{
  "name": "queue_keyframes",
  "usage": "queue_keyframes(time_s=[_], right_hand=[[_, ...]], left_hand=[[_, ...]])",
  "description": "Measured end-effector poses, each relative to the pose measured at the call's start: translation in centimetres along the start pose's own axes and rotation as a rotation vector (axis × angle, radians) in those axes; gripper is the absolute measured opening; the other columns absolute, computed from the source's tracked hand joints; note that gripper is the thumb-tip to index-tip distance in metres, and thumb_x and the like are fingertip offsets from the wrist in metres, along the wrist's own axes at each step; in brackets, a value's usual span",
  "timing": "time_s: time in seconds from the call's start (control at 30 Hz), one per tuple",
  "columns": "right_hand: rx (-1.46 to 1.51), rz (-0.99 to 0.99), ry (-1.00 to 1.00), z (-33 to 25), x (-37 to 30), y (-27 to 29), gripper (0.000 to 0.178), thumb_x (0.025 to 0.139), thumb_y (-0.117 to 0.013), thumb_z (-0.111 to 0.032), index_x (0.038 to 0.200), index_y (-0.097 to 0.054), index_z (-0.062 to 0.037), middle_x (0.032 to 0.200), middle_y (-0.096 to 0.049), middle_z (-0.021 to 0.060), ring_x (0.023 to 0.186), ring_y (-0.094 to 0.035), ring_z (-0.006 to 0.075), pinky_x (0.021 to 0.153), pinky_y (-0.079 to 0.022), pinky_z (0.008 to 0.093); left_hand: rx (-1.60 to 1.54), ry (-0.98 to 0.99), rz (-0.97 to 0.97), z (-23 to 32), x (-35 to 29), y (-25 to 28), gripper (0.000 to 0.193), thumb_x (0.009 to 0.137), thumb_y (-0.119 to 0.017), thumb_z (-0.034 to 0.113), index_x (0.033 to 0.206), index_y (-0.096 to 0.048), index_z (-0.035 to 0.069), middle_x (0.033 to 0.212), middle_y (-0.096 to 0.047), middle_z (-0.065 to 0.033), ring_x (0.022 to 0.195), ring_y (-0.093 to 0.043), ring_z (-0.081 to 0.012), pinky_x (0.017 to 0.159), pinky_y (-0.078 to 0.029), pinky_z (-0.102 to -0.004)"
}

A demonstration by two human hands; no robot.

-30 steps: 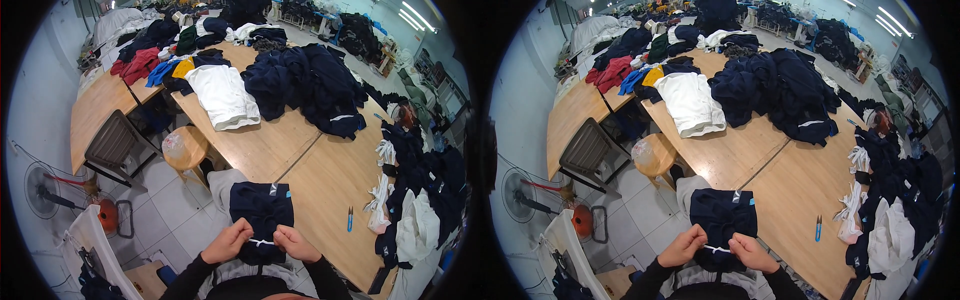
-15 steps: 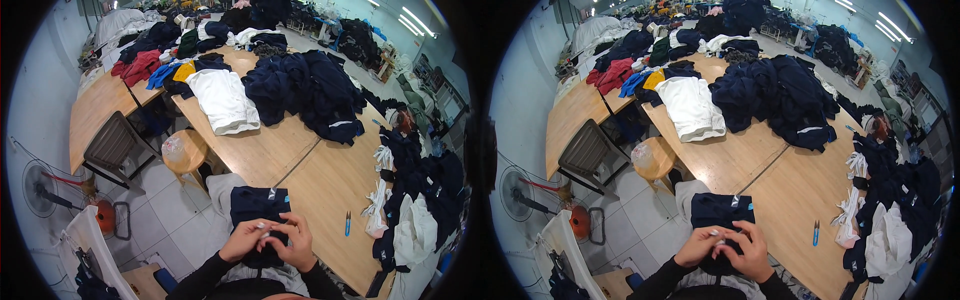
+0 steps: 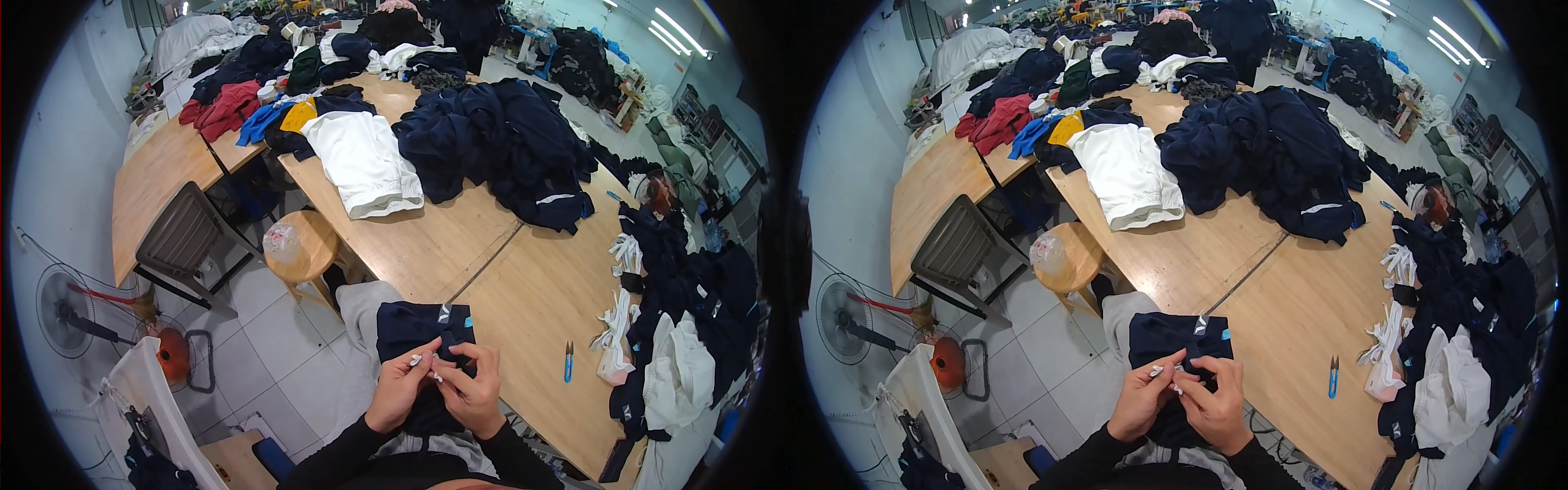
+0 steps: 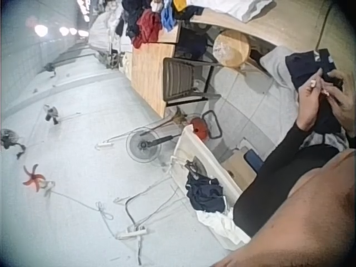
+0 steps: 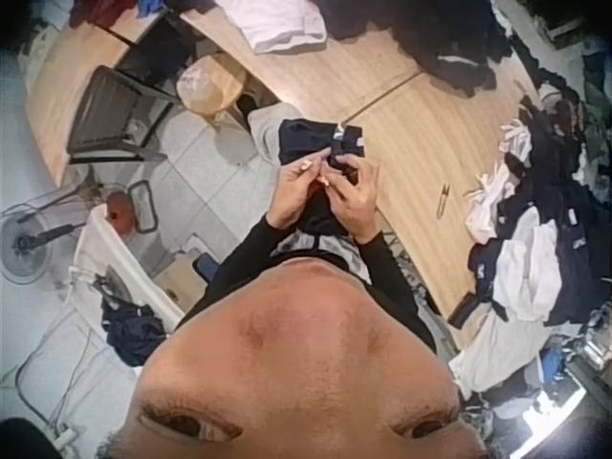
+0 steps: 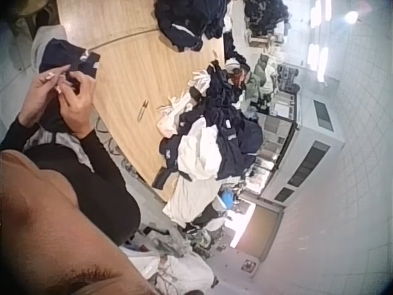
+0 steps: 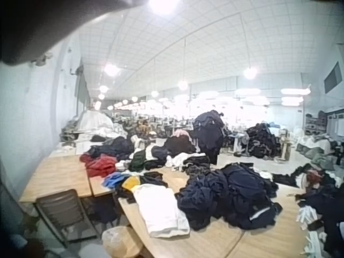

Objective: The recorder uses thread snips to trim loose threads and inspect dark-colored sports shorts on a factory workbench.

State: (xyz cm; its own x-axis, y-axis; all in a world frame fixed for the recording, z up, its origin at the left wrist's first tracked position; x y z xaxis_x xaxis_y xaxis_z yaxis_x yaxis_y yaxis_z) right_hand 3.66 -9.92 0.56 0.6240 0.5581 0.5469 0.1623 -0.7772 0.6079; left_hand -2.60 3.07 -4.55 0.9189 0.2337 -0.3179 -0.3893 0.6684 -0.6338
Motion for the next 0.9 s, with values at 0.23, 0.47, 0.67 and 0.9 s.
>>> queue_keyframes(time_s=[0.23, 0.47, 0.67, 0.9], right_hand=[[0.319, 0.054, -0.073, -0.3, -0.1, 0.6, 0.008, 0.100, -0.077, -0.013, 0.096, -0.079, -0.0060, 0.098, -0.075, 0.0097, 0.090, -0.060, 0.0229, 0.076, -0.047, 0.0346], [0.649, -0.078, -0.191, -0.5, -0.5, -0.7, 0.019, 0.107, -0.067, -0.011, 0.091, -0.071, -0.0015, 0.087, -0.072, 0.0108, 0.074, -0.065, 0.0224, 0.068, -0.049, 0.0340], [0.495, -0.131, -0.097, -1.6, -0.5, -1.2, 0.016, 0.101, -0.071, -0.005, 0.087, -0.069, 0.0008, 0.074, -0.062, 0.0100, 0.063, -0.060, 0.0251, 0.059, -0.046, 0.0353], [0.387, -0.204, 0.037, -2.5, -1.0, -0.9, 0.008, 0.091, -0.078, -0.001, 0.089, -0.071, -0.0014, 0.075, -0.060, 0.0108, 0.064, -0.057, 0.0306, 0.060, -0.045, 0.0397]], left_hand=[[0.217, -0.057, 0.096, 2.3, 0.1, 2.1, 0.025, 0.110, -0.068, 0.020, 0.121, -0.078, -0.001, 0.093, -0.078, -0.0049, 0.080, -0.073, -0.0097, 0.068, -0.054, -0.0227], [0.655, -0.391, 0.214, 3.2, 0.6, 2.4, 0.008, 0.100, -0.078, 0.008, 0.104, -0.081, 0.001, 0.087, -0.076, -0.0053, 0.073, -0.072, -0.0137, 0.061, -0.053, -0.0282], [1.115, -0.833, 0.376, 3.9, 0.8, 2.0, 0.015, 0.090, -0.075, -0.002, 0.101, -0.081, 0.006, 0.086, -0.073, -0.0114, 0.069, -0.071, -0.0294, 0.061, -0.054, -0.0364], [1.098, -0.726, 0.373, 3.3, 2.2, 3.2, 0.005, 0.096, -0.076, 0.008, 0.096, -0.080, 0.004, 0.081, -0.072, -0.0117, 0.066, -0.070, -0.0270, 0.058, -0.050, -0.0362]])
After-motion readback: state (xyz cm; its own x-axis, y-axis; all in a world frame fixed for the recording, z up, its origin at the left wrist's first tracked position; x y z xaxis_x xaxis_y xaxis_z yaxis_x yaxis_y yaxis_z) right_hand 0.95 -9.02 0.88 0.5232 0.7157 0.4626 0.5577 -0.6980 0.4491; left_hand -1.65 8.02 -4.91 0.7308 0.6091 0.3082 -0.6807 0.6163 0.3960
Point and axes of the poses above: each hand's wrist, its own x-axis towards the middle knuckle, its own y-axis out of the back of the hand, z = x × y, the point moved 4 cm from there along x, towards the middle knuckle
